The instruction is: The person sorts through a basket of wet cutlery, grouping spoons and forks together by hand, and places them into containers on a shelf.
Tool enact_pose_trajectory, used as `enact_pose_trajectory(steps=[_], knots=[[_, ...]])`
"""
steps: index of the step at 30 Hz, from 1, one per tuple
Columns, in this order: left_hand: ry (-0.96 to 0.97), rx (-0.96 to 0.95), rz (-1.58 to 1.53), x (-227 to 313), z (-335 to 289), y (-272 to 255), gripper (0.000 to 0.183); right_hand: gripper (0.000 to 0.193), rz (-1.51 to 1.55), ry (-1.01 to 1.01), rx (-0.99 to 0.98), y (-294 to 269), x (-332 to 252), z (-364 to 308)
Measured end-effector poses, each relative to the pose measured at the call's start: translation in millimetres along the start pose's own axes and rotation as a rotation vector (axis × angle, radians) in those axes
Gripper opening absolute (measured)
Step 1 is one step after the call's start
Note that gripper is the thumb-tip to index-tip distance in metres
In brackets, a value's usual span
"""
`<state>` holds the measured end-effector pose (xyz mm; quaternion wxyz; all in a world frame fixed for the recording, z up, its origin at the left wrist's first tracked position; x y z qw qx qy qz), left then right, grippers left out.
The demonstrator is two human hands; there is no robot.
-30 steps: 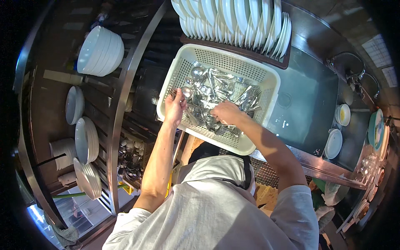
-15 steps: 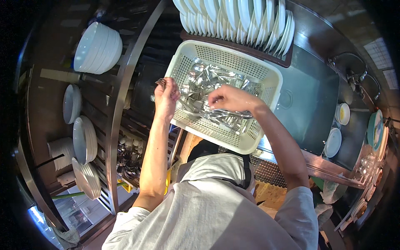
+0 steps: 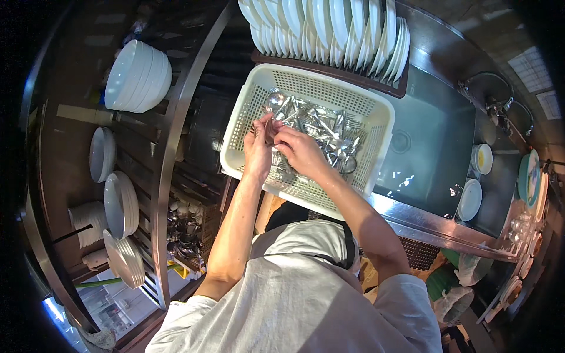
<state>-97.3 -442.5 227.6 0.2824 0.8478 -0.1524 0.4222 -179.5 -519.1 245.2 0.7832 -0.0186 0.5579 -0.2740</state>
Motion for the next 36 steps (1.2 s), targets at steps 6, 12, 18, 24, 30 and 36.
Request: enact_pose_trajectory(steps=[6,12,18,24,30,36], knots=[[0.224,0.066,0.394,4.7,5.5,-3.6,0.028,0.011,0.129,0.248,0.168,8.9,20.0,-13.2],[0.400,-0.028,0.282,31.5,-4.0,5.1,0.029,0.010,-0.106,0.025,0.151,5.0,0.2,-30.3],[0.304,0.065,0.346,77.3,4.4,-4.9,0.043,0.010,-0.095,0.392,0.359,-29.6,48.8,-73.1],[0.428,0.055,0.639,75.5,13.4,15.2,0.030,0.010,0.072,0.250,0.505,-48.0,47.9,-69.2],[0.473,-0.121,0.487,75.4,-7.8,42.6,0.037,0.011,0.170,0.052,0.384,-73.6,-37.6,10.4],[0.013,-0.102,-0.353,14.2,0.4,29.1,0.052,0.016,-0.170,-0.034,0.279,-64.7,-39.4,38.3]])
Point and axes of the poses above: each hand's wrist, its own z-axis towards the middle knuckle, its own y-axis out of the palm, x = y × z, the point moved 8 cm from there along z, towards the middle knuckle, and after that the axes turned 12 degrees about -y, right-handed, at the moved point
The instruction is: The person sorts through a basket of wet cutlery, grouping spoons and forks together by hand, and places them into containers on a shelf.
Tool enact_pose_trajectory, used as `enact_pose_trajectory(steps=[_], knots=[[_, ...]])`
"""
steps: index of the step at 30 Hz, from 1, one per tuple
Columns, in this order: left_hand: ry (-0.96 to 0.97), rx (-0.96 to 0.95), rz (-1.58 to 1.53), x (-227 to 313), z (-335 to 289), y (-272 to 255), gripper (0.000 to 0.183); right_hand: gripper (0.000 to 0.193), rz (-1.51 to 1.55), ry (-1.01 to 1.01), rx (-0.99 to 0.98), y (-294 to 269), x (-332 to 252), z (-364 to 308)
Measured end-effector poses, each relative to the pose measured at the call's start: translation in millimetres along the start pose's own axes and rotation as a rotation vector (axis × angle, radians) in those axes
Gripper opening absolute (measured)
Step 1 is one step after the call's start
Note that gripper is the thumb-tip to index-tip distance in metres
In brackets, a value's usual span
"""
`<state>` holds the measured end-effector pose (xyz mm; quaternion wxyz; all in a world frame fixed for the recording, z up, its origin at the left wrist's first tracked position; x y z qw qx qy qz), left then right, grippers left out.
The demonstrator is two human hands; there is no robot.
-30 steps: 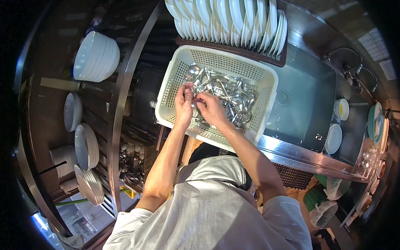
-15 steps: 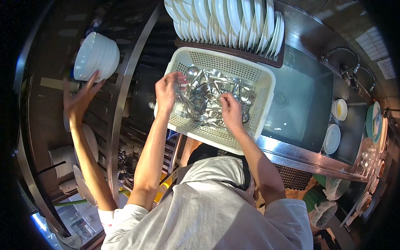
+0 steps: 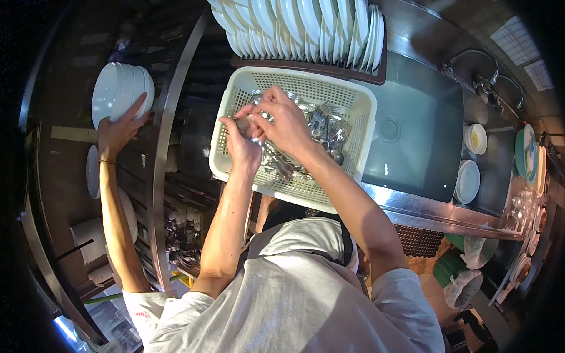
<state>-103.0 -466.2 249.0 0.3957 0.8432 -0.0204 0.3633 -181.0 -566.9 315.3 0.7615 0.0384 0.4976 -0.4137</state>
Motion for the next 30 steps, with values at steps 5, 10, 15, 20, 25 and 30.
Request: enact_pose_trajectory(steps=[5,10,15,20,25,30], knots=[[0.129,0.040,0.290,11.7,11.3,-44.6,0.033,0.019,-0.169,0.268,-0.565,46.0,85.1,-103.7],[0.253,0.162,0.950,-1.9,10.9,-56.3,0.013,0.029,-0.466,0.023,-0.895,62.6,93.8,-154.0],[0.293,0.046,1.152,-27.4,14.9,-31.9,0.021,0.026,-0.419,-0.168,-0.914,61.9,91.4,-141.1],[0.163,0.096,1.222,-28.5,17.1,-49.0,0.017,0.019,-0.347,-0.147,-0.748,44.4,63.8,-118.6],[0.349,0.193,1.032,7.8,23.0,-49.7,0.015,0.015,-0.167,-0.118,-0.311,24.6,22.4,-80.0],[0.179,0.107,0.814,24.7,26.2,-13.7,0.020,0.020,0.267,0.434,0.071,11.5,40.3,-39.8]])
Point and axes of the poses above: each hand's wrist, its own z-axis towards the middle knuckle, its own y-axis out of the palm, x = y × z, the point moved 8 cm from there along z, towards the middle knuckle, and after that the axes turned 12 degrees about -y, right-handed, at the moved point
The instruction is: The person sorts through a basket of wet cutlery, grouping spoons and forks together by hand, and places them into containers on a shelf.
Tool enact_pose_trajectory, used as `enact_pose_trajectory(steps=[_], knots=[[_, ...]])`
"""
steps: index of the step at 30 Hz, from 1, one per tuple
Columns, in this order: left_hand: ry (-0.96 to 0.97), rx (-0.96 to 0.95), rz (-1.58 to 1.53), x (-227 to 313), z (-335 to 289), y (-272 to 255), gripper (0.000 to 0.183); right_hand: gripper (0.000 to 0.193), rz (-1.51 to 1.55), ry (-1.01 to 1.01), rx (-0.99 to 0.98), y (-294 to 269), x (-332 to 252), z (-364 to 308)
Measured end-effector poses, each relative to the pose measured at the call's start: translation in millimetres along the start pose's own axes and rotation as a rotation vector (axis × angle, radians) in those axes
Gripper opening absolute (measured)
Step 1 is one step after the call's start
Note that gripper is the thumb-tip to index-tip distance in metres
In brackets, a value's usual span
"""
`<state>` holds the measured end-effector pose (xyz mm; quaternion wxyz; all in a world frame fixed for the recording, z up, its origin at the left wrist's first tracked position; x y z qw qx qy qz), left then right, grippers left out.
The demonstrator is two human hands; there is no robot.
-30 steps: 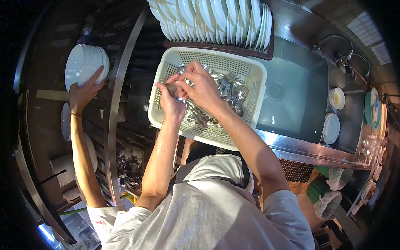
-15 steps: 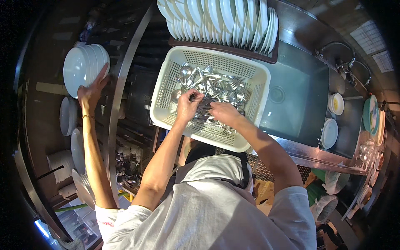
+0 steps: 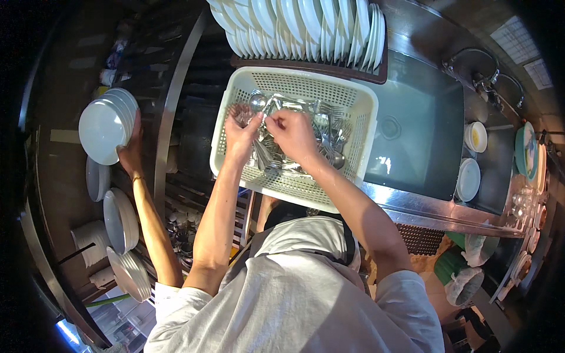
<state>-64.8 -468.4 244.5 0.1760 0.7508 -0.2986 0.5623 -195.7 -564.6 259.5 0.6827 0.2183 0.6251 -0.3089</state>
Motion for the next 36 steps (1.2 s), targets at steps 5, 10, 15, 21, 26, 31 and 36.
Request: enact_pose_trajectory(steps=[5,10,15,21,26,31,36], knots=[[-0.046,-0.140,-0.217,-28.0,2.8,4.5,0.020,0.020,0.367,0.101,0.046,34.5,3.6,16.0],[-0.002,-0.031,-0.456,-39.5,-7.1,-8.2,0.041,0.021,0.524,0.134,-0.120,46.7,20.4,12.2],[-0.199,-0.232,-0.548,-30.0,-2.9,-9.7,0.060,0.029,0.039,-0.395,-0.243,47.3,23.0,-19.9],[-0.230,-0.277,-0.319,-62.3,-16.8,4.3,0.032,0.017,0.156,0.234,-0.366,97.7,122.0,-77.7],[-0.393,-0.269,-0.227,-97.3,-34.4,6.3,0.014,0.023,-0.199,-0.096,-0.345,68.3,104.4,-92.4],[-0.318,-0.243,0.050,-75.0,-23.9,-7.6,0.018,0.026,-0.756,-0.153,-0.377,32.7,94.1,-69.0],[-0.214,-0.378,0.230,-104.6,-16.4,-3.0,0.016,0.024,-0.586,-0.132,-0.636,44.4,108.3,-62.6]])
Point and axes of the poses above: each hand's wrist, its own z-axis towards the middle knuckle, its own y-axis out of the palm, x = y × z, the point moved 8 cm from there along z, towards the middle knuckle, and after that the axes turned 12 degrees about -y, right-handed, at the moved point
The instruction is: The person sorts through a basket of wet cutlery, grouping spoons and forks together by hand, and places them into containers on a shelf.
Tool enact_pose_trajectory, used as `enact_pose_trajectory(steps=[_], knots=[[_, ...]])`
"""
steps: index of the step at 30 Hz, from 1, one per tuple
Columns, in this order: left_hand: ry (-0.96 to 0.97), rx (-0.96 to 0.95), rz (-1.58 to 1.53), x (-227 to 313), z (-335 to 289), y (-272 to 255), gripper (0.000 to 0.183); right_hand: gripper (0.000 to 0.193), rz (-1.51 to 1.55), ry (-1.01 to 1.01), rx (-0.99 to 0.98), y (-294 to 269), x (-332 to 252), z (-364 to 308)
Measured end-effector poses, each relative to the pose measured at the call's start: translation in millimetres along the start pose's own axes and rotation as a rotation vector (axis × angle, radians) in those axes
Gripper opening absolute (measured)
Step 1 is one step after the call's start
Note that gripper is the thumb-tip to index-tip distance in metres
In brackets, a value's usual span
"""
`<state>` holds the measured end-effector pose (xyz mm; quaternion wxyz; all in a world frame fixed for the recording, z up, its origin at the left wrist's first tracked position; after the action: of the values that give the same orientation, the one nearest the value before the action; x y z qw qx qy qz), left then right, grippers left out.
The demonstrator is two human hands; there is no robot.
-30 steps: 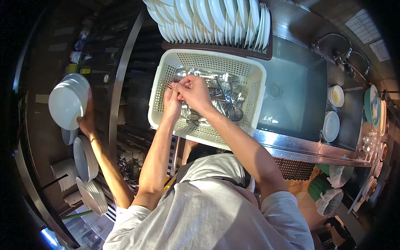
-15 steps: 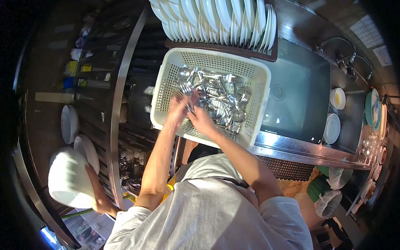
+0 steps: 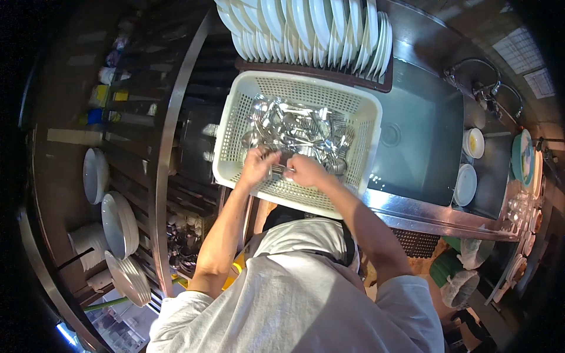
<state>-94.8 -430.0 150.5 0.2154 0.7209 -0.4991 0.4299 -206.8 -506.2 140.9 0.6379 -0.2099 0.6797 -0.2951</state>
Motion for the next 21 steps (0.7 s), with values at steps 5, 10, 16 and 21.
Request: enact_pose_trajectory(steps=[5,10,16,21], knots=[[0.142,0.055,0.047,42.3,-16.2,-2.6,0.016,0.033,1.059,0.302,0.010,-62.5,-37.7,15.4],[0.091,0.110,-0.746,15.3,-12.9,-28.2,0.012,0.029,0.824,0.285,0.198,-38.7,-10.1,24.7],[0.023,0.284,-0.931,-2.6,-21.7,-67.8,0.021,0.022,-0.170,-0.050,0.098,33.0,-21.0,15.2],[0.003,0.368,-0.565,-0.6,-27.5,-78.6,0.027,0.012,0.111,-0.128,0.051,12.6,-26.7,30.0]])
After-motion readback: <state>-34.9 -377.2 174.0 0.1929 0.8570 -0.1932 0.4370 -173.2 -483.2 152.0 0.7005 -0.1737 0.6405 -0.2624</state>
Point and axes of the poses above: each hand's wrist, its own z-axis towards the middle knuckle, its own y-axis out of the palm, x = y × z, the point moved 8 cm from there along z, towards the middle knuckle, and after that the axes turned 12 degrees about -y, right-handed, at the moved point
